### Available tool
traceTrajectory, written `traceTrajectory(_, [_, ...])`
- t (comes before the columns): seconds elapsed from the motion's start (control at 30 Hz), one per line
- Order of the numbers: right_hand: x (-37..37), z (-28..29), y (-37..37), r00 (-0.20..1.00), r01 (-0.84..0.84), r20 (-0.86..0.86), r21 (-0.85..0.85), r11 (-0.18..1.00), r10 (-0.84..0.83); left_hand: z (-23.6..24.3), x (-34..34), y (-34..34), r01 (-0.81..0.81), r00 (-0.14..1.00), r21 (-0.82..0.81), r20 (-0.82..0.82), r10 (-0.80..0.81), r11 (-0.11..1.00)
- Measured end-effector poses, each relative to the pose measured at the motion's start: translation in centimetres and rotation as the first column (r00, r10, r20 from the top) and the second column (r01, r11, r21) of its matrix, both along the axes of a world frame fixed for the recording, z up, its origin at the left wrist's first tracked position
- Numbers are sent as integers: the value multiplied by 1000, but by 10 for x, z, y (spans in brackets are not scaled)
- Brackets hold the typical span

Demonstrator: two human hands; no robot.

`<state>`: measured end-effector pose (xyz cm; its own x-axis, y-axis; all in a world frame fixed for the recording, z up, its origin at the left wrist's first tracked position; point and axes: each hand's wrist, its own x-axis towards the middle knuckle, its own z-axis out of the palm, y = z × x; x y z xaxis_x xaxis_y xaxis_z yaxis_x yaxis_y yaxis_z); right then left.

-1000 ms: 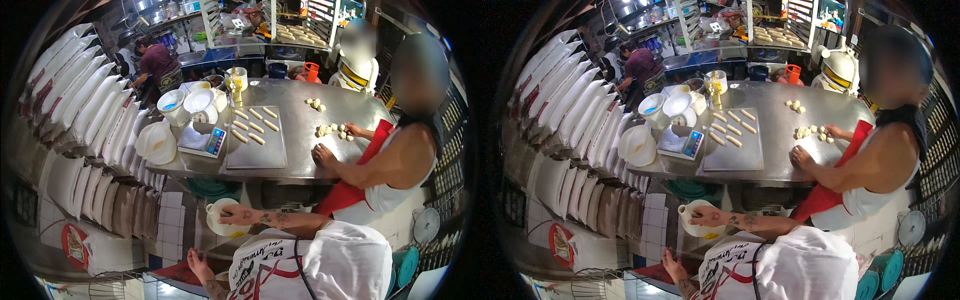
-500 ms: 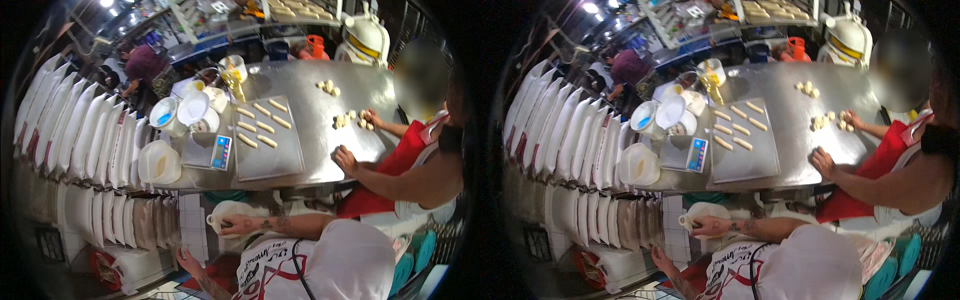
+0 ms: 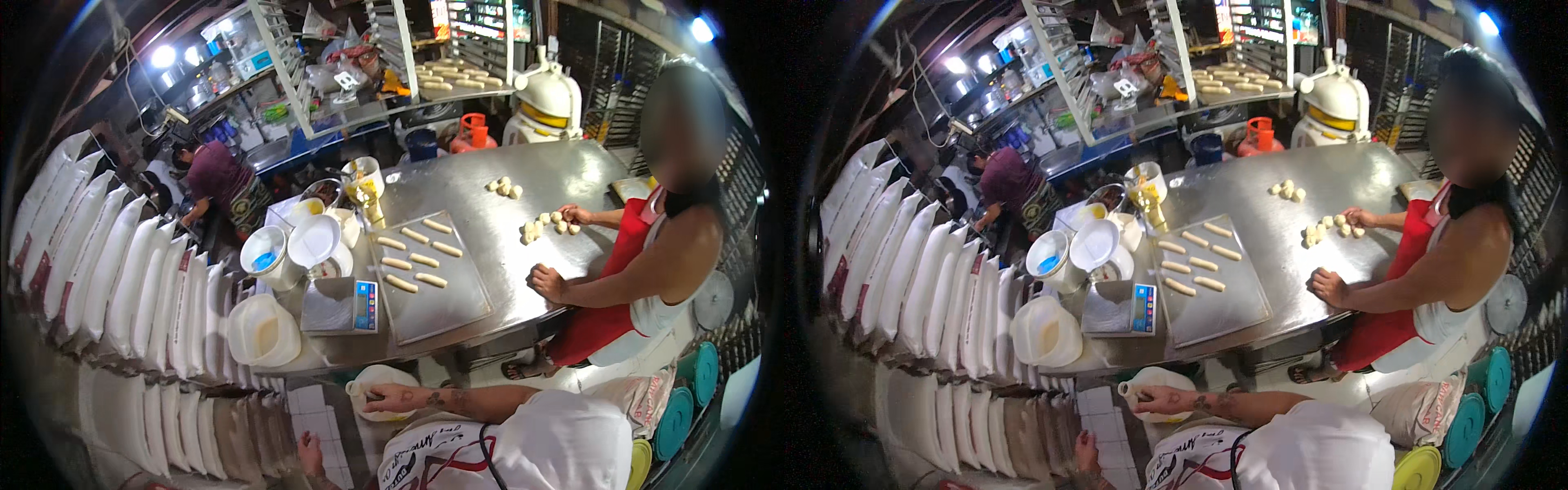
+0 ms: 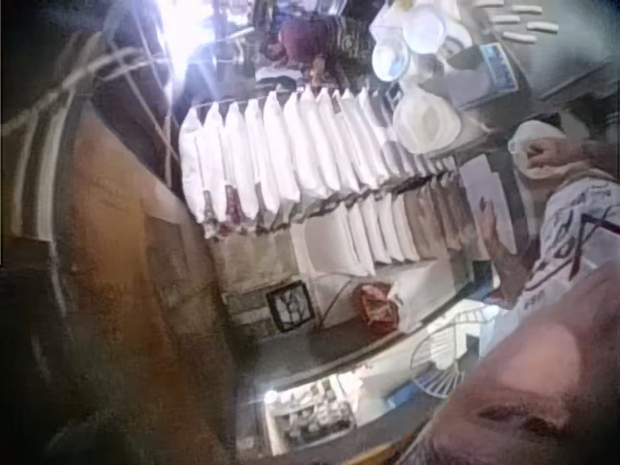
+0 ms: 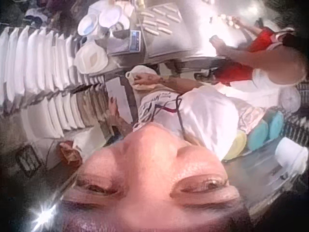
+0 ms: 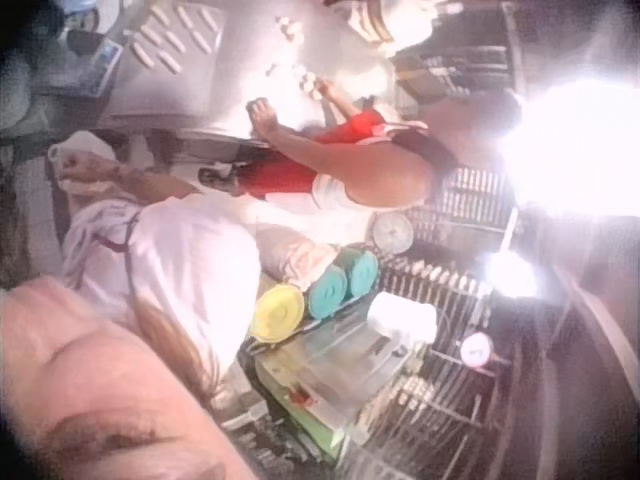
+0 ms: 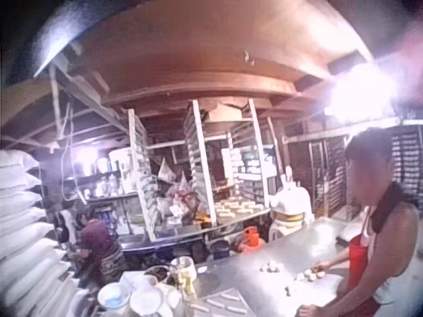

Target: The person cracks several eggs into a large mixing bowl, discards the shells into a bin, and then fills a plastic jug with water from a tap in a restroom area to pour into the bowl.

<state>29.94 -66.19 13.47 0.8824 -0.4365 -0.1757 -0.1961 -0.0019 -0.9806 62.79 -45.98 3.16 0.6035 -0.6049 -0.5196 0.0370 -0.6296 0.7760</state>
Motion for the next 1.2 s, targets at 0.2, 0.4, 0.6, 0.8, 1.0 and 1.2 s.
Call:
traceTrajectory(0.2, [1,-15,15,978,199,-56,-43,979,-201,-57,-18,40,-32,968,-96,-251,7,995])
traceTrajectory(0.4, [26,-10,32,944,324,-53,-20,946,-325,-107,-32,81,-13,947,110,-318,48,994])
traceTrajectory(0.6, [13,15,13,965,257,-78,50,965,-252,-115,-15,78,35,960,166,-279,13,985])
traceTrajectory(0.8, [45,-37,10,970,244,-24,37,969,-243,-86,-1,20,36,975,159,-223,0,987])
traceTrajectory(1.0, [54,-49,2,974,225,-31,129,966,-223,-64,12,-48,80,987,137,-151,-59,987])
traceTrajectory(1.2, [92,-11,-8,986,157,55,32,987,-158,-39,63,-91,105,990,61,-96,-99,993])
